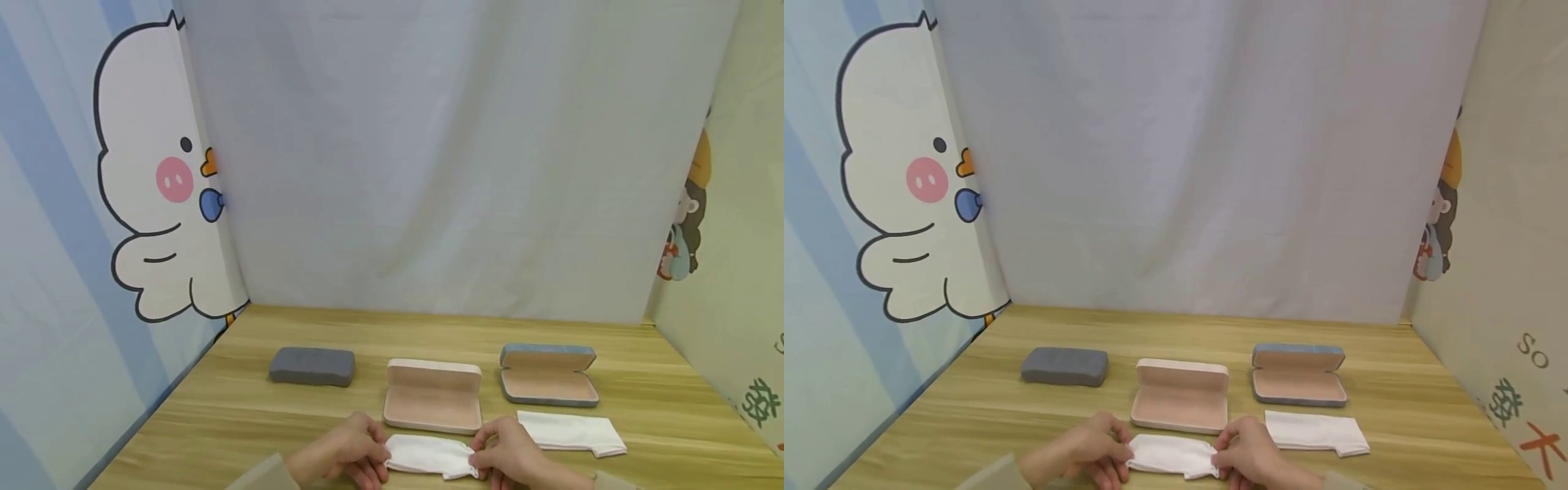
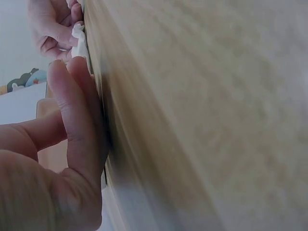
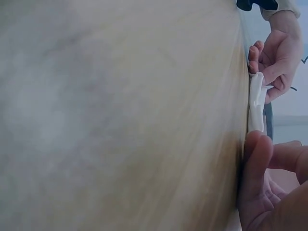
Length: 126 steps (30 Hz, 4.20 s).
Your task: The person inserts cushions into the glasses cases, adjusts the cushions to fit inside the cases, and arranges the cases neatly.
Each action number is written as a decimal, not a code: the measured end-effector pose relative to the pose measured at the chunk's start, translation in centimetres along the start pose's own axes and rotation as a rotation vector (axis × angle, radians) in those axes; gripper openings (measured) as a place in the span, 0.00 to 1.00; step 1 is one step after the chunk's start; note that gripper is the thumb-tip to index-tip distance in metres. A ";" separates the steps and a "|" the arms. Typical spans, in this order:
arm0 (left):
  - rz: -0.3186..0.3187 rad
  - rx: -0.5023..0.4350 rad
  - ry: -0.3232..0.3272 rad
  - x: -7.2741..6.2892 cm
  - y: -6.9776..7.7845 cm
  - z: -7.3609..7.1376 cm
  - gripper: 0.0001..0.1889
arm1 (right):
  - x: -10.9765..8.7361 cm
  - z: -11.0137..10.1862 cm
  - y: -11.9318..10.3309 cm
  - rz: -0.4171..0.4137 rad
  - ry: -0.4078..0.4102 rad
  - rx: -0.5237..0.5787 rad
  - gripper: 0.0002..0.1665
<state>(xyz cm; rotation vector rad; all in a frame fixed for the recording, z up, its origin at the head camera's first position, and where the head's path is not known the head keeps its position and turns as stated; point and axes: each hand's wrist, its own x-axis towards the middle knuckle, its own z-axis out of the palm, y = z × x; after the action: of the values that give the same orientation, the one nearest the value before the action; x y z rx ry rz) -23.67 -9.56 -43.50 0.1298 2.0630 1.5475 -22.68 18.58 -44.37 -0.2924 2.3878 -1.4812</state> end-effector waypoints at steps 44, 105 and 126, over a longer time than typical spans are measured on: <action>0.066 -0.067 0.041 5.2 3.0 -2.8 0.02 | 5.0 -3.3 -0.3 0.050 0.086 0.242 0.14; 0.092 -0.075 -0.299 5.8 1.4 -4.7 0.57 | 4.8 -5.5 1.0 -0.010 -0.346 0.253 0.72; 0.242 0.327 0.009 5.6 2.0 -2.1 0.50 | 4.7 -4.1 0.2 -0.070 -0.167 0.016 0.78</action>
<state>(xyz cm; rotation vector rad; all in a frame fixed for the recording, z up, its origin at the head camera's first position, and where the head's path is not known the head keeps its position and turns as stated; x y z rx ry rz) -29.95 -8.50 -43.32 0.5114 2.3635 1.3298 -28.51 20.47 -43.56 -0.4802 2.2541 -1.4450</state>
